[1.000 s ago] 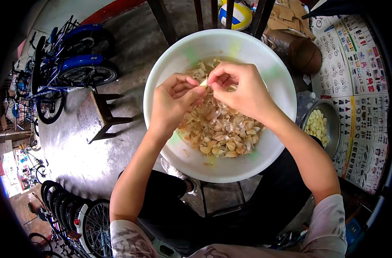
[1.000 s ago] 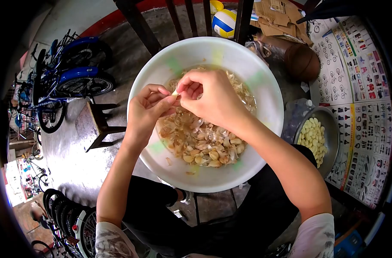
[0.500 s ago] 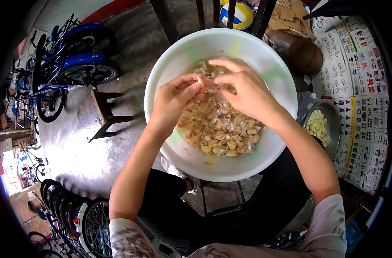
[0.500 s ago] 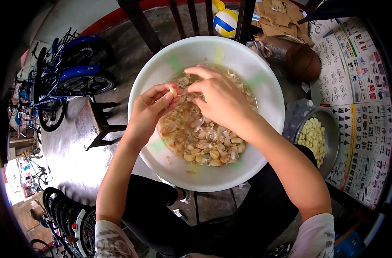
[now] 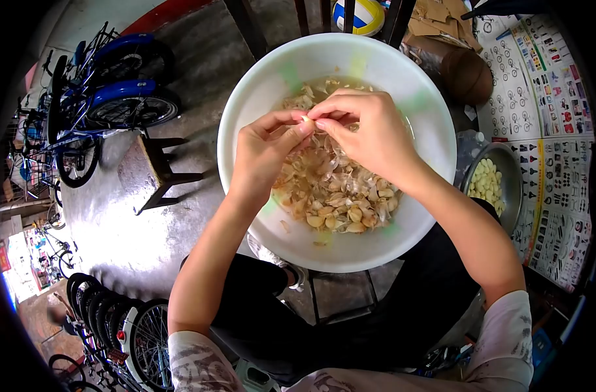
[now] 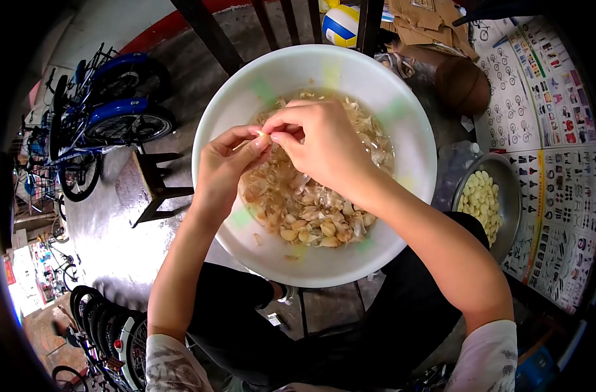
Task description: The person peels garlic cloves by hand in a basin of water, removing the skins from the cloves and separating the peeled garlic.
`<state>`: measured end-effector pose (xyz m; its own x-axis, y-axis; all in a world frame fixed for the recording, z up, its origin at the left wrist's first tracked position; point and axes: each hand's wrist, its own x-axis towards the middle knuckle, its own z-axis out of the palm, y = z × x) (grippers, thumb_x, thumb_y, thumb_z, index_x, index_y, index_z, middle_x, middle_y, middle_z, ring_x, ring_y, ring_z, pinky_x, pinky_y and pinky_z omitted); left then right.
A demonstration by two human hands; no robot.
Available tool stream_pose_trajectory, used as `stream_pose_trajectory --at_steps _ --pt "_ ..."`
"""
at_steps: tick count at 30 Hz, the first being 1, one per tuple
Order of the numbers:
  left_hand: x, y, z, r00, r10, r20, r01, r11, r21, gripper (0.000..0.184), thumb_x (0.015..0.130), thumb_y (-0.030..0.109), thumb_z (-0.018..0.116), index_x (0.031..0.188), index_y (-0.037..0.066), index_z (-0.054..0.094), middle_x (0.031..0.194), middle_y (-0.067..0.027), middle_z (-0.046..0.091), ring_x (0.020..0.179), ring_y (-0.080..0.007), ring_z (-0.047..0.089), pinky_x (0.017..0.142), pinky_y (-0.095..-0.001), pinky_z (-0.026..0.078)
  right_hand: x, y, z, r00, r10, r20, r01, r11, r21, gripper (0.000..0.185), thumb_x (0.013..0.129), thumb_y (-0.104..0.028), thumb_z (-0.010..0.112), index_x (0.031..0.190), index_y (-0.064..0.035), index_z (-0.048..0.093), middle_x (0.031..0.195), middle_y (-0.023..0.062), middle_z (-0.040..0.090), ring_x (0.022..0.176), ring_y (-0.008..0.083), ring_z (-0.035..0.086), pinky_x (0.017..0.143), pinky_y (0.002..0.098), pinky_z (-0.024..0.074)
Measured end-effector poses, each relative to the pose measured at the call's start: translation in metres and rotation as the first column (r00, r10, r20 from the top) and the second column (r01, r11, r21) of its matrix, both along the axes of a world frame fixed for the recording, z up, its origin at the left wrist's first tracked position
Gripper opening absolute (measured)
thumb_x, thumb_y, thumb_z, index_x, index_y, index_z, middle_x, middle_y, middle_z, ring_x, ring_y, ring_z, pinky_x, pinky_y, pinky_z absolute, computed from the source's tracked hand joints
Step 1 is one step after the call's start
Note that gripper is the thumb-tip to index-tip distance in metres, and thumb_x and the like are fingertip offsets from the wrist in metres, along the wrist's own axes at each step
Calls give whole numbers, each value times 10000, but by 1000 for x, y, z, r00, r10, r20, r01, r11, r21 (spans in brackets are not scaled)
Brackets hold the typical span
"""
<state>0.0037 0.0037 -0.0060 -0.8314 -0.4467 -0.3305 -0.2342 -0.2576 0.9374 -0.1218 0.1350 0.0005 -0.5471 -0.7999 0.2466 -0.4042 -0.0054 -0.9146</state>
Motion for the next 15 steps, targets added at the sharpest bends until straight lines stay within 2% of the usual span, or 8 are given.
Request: stream_pose_trajectory --at_steps 4,7,9,15 --pt "1 0 0 999 36 -9 -36 999 -33 175 907 103 680 1013 -33 654 999 -78 677 917 -126 647 875 -263 535 2 -3 -2 997 -10 -76 11 1000 18 96 815 24 651 894 16 704 807 126 701 694 214 698 648 295 556" --pt "2 2 -1 999 35 3 -35 998 -52 162 905 94 681 988 -42 657 991 -81 678 910 -130 651 869 -274 539 4 -4 -3 999 -39 -38 40 998 42 109 817 13 650 913 16 702 792 142 704 693 211 699 655 297 558" --pt "3 3 1 999 46 4 -46 998 -50 157 905 91 680 981 -45 657 983 -81 677 905 -131 653 864 -279 542 2 -4 -9 1000 18 9 -18 1000 4 111 818 6 653 919 25 695 786 152 703 693 204 700 663 294 561" --pt "1 2 1 998 57 -35 -59 997 -58 127 907 63 665 965 -49 659 961 -85 673 876 -141 660 846 -275 559 1 -6 -8 995 13 98 -17 999 41 122 811 8 656 926 35 687 762 133 701 694 197 699 667 290 562"
